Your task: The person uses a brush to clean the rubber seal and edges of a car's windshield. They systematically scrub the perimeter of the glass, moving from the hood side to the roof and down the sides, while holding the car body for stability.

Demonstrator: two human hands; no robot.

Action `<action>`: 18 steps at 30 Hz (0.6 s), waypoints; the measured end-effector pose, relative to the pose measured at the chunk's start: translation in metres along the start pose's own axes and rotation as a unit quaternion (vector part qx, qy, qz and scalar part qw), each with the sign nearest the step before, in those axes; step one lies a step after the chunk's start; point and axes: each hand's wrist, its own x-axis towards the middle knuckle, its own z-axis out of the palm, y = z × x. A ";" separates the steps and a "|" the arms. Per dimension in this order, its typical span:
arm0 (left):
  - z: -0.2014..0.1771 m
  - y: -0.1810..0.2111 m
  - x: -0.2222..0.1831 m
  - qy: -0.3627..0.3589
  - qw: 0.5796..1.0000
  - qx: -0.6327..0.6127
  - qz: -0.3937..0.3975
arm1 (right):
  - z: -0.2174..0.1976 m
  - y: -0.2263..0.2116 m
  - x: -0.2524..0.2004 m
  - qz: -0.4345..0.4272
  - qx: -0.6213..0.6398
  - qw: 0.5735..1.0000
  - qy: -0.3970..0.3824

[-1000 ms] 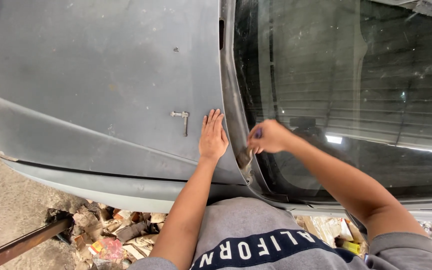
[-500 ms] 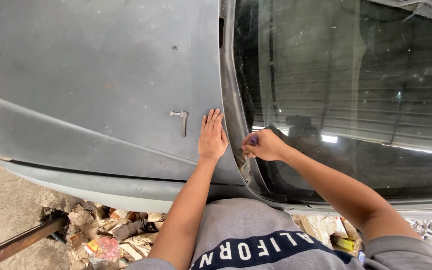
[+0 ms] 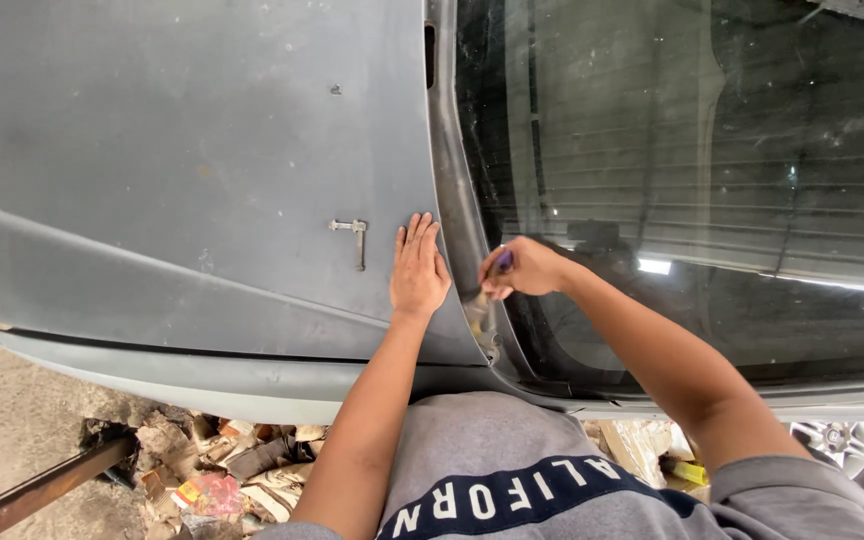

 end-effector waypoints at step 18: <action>-0.001 0.000 0.003 0.024 1.000 -0.004 0.008 | -0.036 -0.073 0.007 -0.144 -0.285 0.933 0.168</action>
